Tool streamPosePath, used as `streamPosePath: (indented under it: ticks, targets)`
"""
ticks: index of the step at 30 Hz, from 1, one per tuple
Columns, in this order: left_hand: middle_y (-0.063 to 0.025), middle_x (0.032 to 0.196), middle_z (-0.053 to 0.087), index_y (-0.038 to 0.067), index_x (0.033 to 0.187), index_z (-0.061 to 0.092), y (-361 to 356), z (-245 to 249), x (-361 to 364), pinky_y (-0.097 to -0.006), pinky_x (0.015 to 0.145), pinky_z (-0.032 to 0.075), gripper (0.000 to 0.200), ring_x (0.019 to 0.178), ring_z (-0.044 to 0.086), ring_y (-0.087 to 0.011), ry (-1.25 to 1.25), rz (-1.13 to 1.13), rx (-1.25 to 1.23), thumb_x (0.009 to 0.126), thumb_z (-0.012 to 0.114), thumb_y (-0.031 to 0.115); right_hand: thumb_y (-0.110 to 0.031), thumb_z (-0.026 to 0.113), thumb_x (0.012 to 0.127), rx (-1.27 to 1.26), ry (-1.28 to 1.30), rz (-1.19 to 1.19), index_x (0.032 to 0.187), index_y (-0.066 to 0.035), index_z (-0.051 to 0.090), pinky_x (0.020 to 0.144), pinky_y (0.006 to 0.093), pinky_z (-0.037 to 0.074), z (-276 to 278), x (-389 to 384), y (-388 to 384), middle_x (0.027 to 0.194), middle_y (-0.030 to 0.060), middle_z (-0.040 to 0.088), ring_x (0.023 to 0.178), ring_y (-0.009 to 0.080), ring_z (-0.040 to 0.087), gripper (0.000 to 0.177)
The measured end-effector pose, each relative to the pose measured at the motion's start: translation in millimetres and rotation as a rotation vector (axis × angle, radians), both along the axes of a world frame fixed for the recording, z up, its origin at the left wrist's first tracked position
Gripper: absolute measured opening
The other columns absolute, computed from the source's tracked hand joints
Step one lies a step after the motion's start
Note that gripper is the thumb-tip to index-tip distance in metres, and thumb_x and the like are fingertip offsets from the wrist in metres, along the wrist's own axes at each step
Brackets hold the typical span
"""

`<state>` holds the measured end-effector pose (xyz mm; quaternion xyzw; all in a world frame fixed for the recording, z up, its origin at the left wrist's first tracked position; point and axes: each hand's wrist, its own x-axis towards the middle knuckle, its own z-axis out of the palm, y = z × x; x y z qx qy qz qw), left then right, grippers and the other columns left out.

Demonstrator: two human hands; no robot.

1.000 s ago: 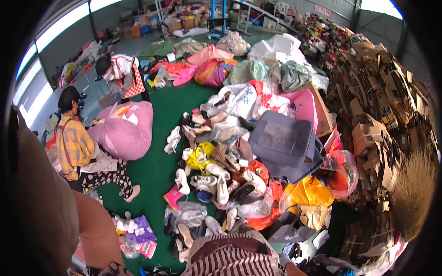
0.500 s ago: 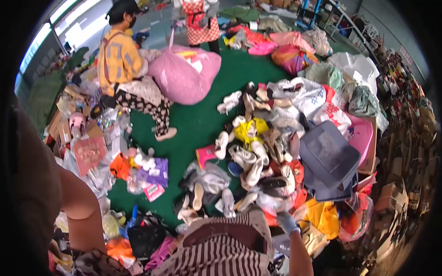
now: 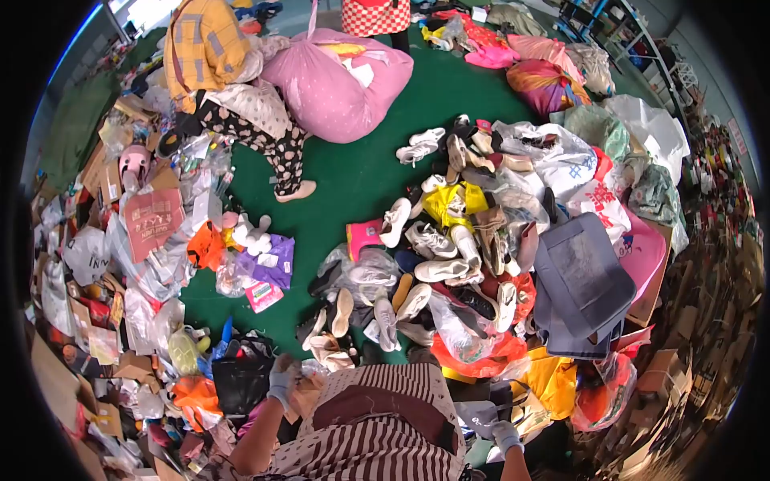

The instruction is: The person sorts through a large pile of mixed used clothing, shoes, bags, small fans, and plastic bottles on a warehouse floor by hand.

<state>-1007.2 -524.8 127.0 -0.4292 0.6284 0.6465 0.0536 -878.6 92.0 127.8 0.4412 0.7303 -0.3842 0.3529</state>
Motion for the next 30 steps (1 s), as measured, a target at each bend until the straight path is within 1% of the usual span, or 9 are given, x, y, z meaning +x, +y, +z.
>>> streamPosePath:
  ticks: [2,6,13,16,17,21,26,28,30]
  targets:
    - [-0.0045,0.096,0.063,0.007,0.119,0.053,4,-18,45,-0.0243,0.059,0.045,0.035,0.07,0.057,-0.0112,-0.272,-0.18,0.009,0.086,0.062,0.013,-0.008,0.059,0.079,-0.094,0.029,-0.215,0.1,-0.007,0.061,0.049,0.0274,0.047,15,-50,-35,0.074,0.0055,0.06,0.053,0.0139,0.056,0.021]
    - [-0.0077,0.101,0.063,0.008,0.122,0.053,11,-14,69,-0.0292,0.059,0.047,0.043,0.071,0.059,-0.0153,-0.607,-0.303,0.113,0.083,0.066,0.021,-0.01,0.063,0.081,-0.266,0.197,-0.006,0.106,-0.009,0.058,0.057,0.0262,0.049,21,-141,-87,0.083,0.0032,0.061,0.065,0.0121,0.059,0.026]
    - [-0.0042,0.098,0.065,0.011,0.117,0.056,27,3,71,-0.0298,0.061,0.047,0.033,0.071,0.061,-0.0152,-0.474,0.153,0.15,0.086,0.06,0.021,-0.014,0.064,0.084,-0.549,0.231,0.171,0.106,-0.01,0.056,0.056,0.0229,0.045,-14,-219,-73,0.083,0.001,0.061,0.07,0.0089,0.058,0.024]
    - [-0.0026,0.096,0.065,0.012,0.118,0.056,59,52,39,-0.0307,0.065,0.047,0.034,0.073,0.062,-0.0148,-0.543,0.124,0.118,0.088,0.06,0.026,-0.014,0.064,0.083,-0.431,0.139,0.062,0.107,-0.012,0.055,0.054,0.0248,0.046,-33,-234,-36,0.082,0.0031,0.059,0.069,0.0128,0.059,0.026]
    - [-0.0021,0.096,0.065,0.013,0.119,0.056,67,59,30,-0.0308,0.066,0.047,0.034,0.074,0.062,-0.0145,-0.567,0.09,0.134,0.088,0.06,0.027,-0.012,0.061,0.082,-0.463,0.145,-0.146,0.104,-0.011,0.057,0.05,0.0224,0.043,-36,-235,-21,0.076,0.0012,0.06,0.06,0.0095,0.056,0.022]
    - [-0.0012,0.092,0.065,0.012,0.121,0.056,95,77,1,-0.0284,0.064,0.046,0.038,0.077,0.059,-0.0102,-0.526,-0.084,0.097,0.087,0.063,0.028,-0.016,0.058,0.083,-0.208,0.017,-0.322,0.104,-0.014,0.056,0.047,0.0254,0.042,-50,-224,43,0.073,0.0028,0.058,0.052,0.0119,0.052,0.021]
    - [-0.0061,0.102,0.065,0.009,0.12,0.058,107,68,-38,-0.0275,0.075,0.048,0.039,0.089,0.06,-0.0141,-0.585,-0.3,-0.031,0.086,0.063,0.028,-0.023,0.055,0.084,-0.183,-0.044,-0.197,0.081,-0.011,0.056,0.045,0.0329,0.046,-63,-160,124,0.066,0.0037,0.056,0.048,0.0171,0.052,0.012]
    - [-0.0058,0.102,0.064,0.009,0.119,0.059,105,59,-66,-0.0271,0.074,0.048,0.038,0.088,0.06,-0.0134,-0.566,-0.334,-0.039,0.086,0.063,0.027,-0.018,0.056,0.081,-0.257,-0.17,-0.24,0.077,-0.015,0.053,0.041,0.0341,0.042,-54,-140,156,0.064,0.0043,0.055,0.047,0.0191,0.052,0.006]
    - [-0.0054,0.101,0.064,0.007,0.116,0.06,103,50,-87,-0.0262,0.073,0.047,0.035,0.087,0.059,-0.012,-0.547,-0.395,-0.048,0.086,0.063,0.025,-0.012,0.05,0.08,-0.167,-0.284,-0.197,0.07,-0.017,0.045,0.037,0.0332,0.033,-85,-93,216,0.056,0.0032,0.043,0.041,0.0187,0.04,0.013]
